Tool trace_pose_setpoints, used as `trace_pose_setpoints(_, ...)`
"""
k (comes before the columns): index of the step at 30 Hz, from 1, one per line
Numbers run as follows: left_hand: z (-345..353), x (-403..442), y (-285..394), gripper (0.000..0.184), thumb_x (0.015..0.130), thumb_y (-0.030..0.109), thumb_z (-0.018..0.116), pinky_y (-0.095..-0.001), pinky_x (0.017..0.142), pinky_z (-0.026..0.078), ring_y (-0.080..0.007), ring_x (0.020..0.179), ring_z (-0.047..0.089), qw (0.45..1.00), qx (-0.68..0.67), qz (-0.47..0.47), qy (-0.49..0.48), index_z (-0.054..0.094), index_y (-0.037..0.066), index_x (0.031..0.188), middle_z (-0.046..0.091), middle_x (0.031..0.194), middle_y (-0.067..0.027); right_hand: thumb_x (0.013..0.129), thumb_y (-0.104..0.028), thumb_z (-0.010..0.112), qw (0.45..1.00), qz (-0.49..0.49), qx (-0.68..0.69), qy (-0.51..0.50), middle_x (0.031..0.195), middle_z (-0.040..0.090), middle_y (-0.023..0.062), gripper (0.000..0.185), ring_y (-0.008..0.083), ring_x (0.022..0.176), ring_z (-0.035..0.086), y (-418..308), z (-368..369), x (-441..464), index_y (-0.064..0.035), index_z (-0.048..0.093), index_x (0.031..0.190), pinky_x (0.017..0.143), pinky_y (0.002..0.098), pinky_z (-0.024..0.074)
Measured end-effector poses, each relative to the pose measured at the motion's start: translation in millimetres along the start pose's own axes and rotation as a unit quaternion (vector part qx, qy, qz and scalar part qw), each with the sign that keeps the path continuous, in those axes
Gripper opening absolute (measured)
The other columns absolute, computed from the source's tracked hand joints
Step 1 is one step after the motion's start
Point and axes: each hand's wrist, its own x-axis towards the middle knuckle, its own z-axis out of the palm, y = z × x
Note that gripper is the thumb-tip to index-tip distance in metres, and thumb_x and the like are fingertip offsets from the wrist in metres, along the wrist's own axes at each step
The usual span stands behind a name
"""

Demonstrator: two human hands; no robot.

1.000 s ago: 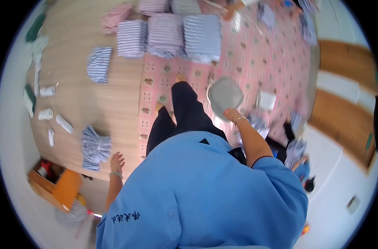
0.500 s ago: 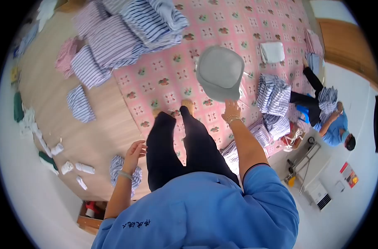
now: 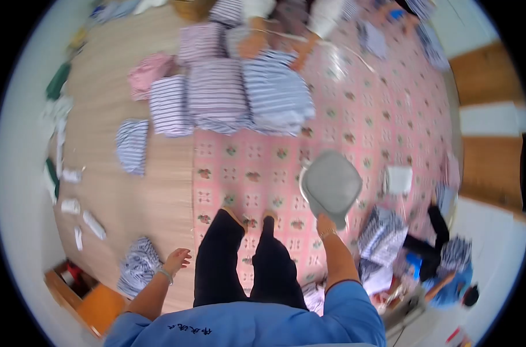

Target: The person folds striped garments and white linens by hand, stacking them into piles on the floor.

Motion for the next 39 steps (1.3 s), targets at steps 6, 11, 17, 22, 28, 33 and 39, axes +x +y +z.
trace_pose_setpoints(6, -38, -72, -46, 0.031, 0.088, 0.035, 0.051, -0.0295, 0.064, 0.046, -0.0133, 0.073, 0.056, 0.995, -0.089, 0.031, 0.014, 0.054, 0.012, 0.109, 0.061, 0.092, -0.0031, 0.077, -0.016, 0.052, 0.995, 0.075, -0.045, 0.049, 0.094, 0.063, 0.0182, 0.034, 0.0338, 0.088, 0.062, 6, -144, -27, -0.0050, 0.050, 0.109, 0.075, 0.0433, 0.0492)
trace_pose_setpoints(11, -70, -123, -121, 0.033, 0.088, 0.036, 0.050, -0.0317, 0.066, 0.046, -0.0149, 0.076, 0.056, 0.994, -0.102, -0.030, 0.027, 0.054, 0.011, 0.109, 0.061, 0.095, -0.0040, 0.079, -0.016, 0.045, 0.992, 0.032, -0.055, 0.111, 0.099, 0.061, 0.0207, 0.028, 0.0345, 0.093, 0.059, 18, -233, -59, -0.0024, 0.061, 0.098, 0.076, 0.0415, 0.0491)
trace_pose_setpoints(17, -126, -138, -145, 0.035, 0.087, 0.036, 0.050, -0.0323, 0.063, 0.047, -0.0161, 0.076, 0.058, 0.988, -0.154, -0.032, 0.000, 0.053, 0.010, 0.109, 0.062, 0.094, -0.0046, 0.081, -0.024, 0.052, 0.913, -0.097, -0.393, -0.052, 0.103, 0.062, 0.0150, 0.028, 0.0290, 0.098, 0.060, -11, -230, -91, -0.0044, 0.066, 0.094, 0.080, 0.0374, 0.0498)
trace_pose_setpoints(22, -231, -68, -200, 0.035, 0.087, 0.040, 0.050, -0.0332, 0.061, 0.046, -0.0169, 0.073, 0.057, 0.951, -0.292, 0.042, -0.093, 0.052, 0.014, 0.110, 0.060, 0.096, -0.0033, 0.081, -0.022, 0.053, 0.892, -0.060, -0.428, -0.134, 0.106, 0.062, 0.0111, 0.025, 0.0253, 0.099, 0.060, -166, -222, -174, -0.0101, 0.067, 0.098, 0.082, 0.0360, 0.0496)
trace_pose_setpoints(28, -414, -98, -184, 0.031, 0.084, 0.037, 0.051, -0.0321, 0.056, 0.045, -0.0131, 0.068, 0.055, 0.931, -0.337, 0.046, 0.137, 0.053, 0.016, 0.106, 0.060, 0.088, -0.0011, 0.082, -0.023, 0.051, 0.899, -0.096, -0.419, -0.084, 0.095, 0.066, 0.0073, 0.023, 0.0224, 0.090, 0.063, -295, -255, -182, -0.0122, 0.069, 0.091, 0.075, 0.0337, 0.0510)
trace_pose_setpoints(33, -531, -73, -154, 0.032, 0.083, 0.037, 0.051, -0.0316, 0.052, 0.044, -0.0113, 0.064, 0.053, 0.932, -0.313, 0.041, 0.180, 0.053, 0.015, 0.106, 0.060, 0.085, -0.0008, 0.079, -0.024, 0.056, 0.966, 0.015, -0.216, -0.139, 0.084, 0.067, 0.0082, 0.019, 0.0220, 0.084, 0.065, -383, -271, -175, -0.0113, 0.071, 0.081, 0.070, 0.0344, 0.0514)
trace_pose_setpoints(39, -584, -46, -29, 0.035, 0.085, 0.037, 0.052, -0.0302, 0.056, 0.046, -0.0134, 0.071, 0.056, 0.970, -0.190, 0.105, 0.108, 0.052, 0.013, 0.111, 0.061, 0.090, -0.0033, 0.075, -0.017, 0.058, 0.989, 0.019, -0.061, -0.136, 0.070, 0.065, 0.0147, 0.017, 0.0264, 0.068, 0.065, -533, -297, -137, -0.0034, 0.068, 0.073, 0.062, 0.0400, 0.0520)
